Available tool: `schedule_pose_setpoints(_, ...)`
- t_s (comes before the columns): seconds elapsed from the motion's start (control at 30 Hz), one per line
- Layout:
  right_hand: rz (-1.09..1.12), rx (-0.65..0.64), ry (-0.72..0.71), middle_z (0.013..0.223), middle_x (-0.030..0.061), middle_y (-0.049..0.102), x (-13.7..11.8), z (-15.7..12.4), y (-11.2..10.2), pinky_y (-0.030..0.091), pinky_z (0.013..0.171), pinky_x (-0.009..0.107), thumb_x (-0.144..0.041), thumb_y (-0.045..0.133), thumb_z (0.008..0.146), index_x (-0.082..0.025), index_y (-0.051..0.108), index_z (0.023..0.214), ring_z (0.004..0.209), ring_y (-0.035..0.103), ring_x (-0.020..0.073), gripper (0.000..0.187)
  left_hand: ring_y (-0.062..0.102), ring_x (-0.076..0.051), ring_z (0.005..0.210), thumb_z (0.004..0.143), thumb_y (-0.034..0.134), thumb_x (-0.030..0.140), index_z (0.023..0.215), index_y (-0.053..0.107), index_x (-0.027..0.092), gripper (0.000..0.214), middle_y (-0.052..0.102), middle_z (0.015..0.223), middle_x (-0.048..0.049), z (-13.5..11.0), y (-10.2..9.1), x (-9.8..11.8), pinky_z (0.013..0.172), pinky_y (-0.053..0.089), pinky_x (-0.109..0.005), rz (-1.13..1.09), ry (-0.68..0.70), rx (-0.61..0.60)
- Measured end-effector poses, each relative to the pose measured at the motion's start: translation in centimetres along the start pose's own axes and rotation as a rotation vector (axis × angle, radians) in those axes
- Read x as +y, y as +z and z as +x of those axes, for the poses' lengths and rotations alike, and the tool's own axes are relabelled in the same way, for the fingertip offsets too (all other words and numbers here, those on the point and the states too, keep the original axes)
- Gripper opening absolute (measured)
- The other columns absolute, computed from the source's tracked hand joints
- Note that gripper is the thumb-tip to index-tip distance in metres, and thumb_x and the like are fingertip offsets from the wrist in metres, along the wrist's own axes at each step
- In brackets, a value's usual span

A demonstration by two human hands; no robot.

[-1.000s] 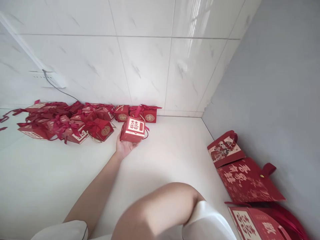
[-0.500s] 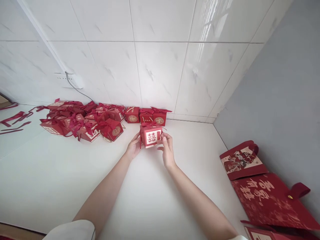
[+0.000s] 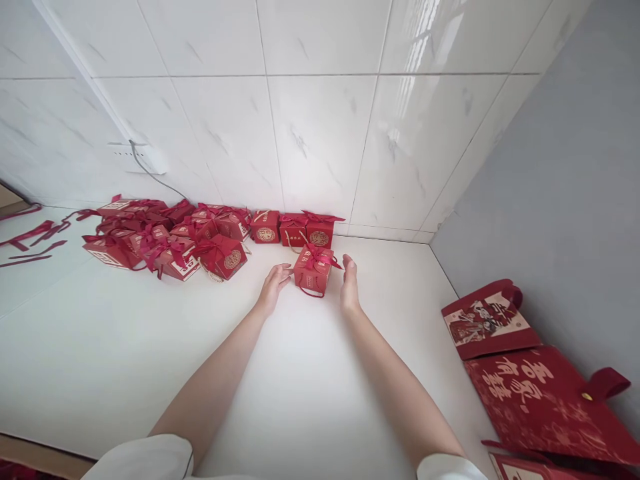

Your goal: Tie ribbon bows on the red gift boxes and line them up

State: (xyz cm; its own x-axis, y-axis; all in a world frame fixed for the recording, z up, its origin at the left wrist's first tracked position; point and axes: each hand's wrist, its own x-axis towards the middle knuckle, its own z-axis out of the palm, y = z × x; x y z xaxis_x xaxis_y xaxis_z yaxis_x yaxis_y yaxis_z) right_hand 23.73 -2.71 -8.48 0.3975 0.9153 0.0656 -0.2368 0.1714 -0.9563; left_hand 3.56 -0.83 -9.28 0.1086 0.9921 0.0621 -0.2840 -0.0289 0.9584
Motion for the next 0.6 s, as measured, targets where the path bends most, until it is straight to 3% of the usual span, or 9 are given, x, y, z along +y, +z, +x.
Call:
schedule_pose_setpoints(0.1,0.027,-0.137,0.057,0.131,0.0051,0.056,1.0,1.0,-0.5,0.034,0.103,0.040,-0.070,0.027,0.087,-0.029,0.048,0.126,0.126,0.047,0.0211,0.061,0.052,-0.023,0.119,0.087,0.050,0.050,0.110,0.059,0.020,0.039,0.067,0.109,-0.0102,-0.3,0.6,0.0,0.108,0.029,-0.039,-0.002,0.016,0.018)
schedule_pose_setpoints(0.17,0.048,-0.146,0.057,0.100,0.0056,0.070,1.5,1.1,-1.1,0.042,0.093,0.039,-0.071,0.026,0.087,-0.027,0.051,0.122,0.101,0.062,0.0222,0.062,0.055,-0.023,0.114,0.087,0.049,0.052,0.110,0.058,0.020,0.041,0.066,0.110,-0.0103,-0.2,0.7,-0.1,0.102,0.035,-0.037,-0.039,0.004,0.080)
schedule_pose_setpoints(0.27,0.049,-0.095,0.053,0.063,-0.0002,0.063,1.7,0.8,-2.3,0.046,0.074,0.035,-0.071,0.028,0.086,-0.024,0.055,0.110,0.064,0.061,0.0188,0.060,0.058,-0.023,0.107,0.087,0.041,0.057,0.108,0.057,0.019,0.046,0.065,0.109,-0.0108,0.5,-0.1,0.5,0.093,0.042,-0.036,-0.028,-0.031,0.187)
schedule_pose_setpoints(0.37,0.038,-0.103,0.051,0.061,-0.0001,0.060,1.7,0.5,-2.9,0.045,0.069,0.032,-0.070,0.031,0.086,-0.023,0.059,0.100,0.059,0.056,0.0167,0.056,0.056,-0.024,0.110,0.087,0.045,0.053,0.102,0.059,0.019,0.040,0.064,0.111,-0.0108,1.3,-2.2,2.7,0.093,0.041,-0.036,0.060,-0.051,0.281)
schedule_pose_setpoints(0.47,0.020,-0.138,0.054,0.062,0.0013,0.060,1.7,0.3,-2.9,0.044,0.067,0.031,-0.068,0.036,0.086,-0.021,0.062,0.091,0.060,0.056,0.0165,0.054,0.055,-0.028,0.111,0.079,0.060,0.046,0.091,0.063,0.018,0.030,0.065,0.105,-0.0111,2.1,-3.7,6.0,0.094,0.038,-0.038,0.179,-0.083,0.342)
schedule_pose_setpoints(0.53,0.005,-0.159,0.053,0.062,0.0016,0.061,1.7,0.3,-2.7,0.044,0.067,0.031,-0.067,0.039,0.086,-0.021,0.063,0.089,0.060,0.055,0.0163,0.053,0.053,-0.034,0.114,0.071,0.071,0.043,0.081,0.064,0.016,0.030,0.066,0.097,-0.0131,2.4,-3.5,7.7,0.096,0.037,-0.041,0.248,-0.113,0.330)
schedule_pose_setpoints(0.6,-0.008,-0.174,0.049,0.062,0.0016,0.061,1.7,0.3,-2.6,0.043,0.068,0.031,-0.066,0.040,0.086,-0.020,0.064,0.088,0.060,0.055,0.0161,0.052,0.043,-0.039,0.126,0.070,0.072,0.043,0.074,0.061,0.016,0.030,0.065,0.098,-0.0153,2.7,-2.0,8.4,0.100,0.034,-0.044,0.322,-0.101,0.321)
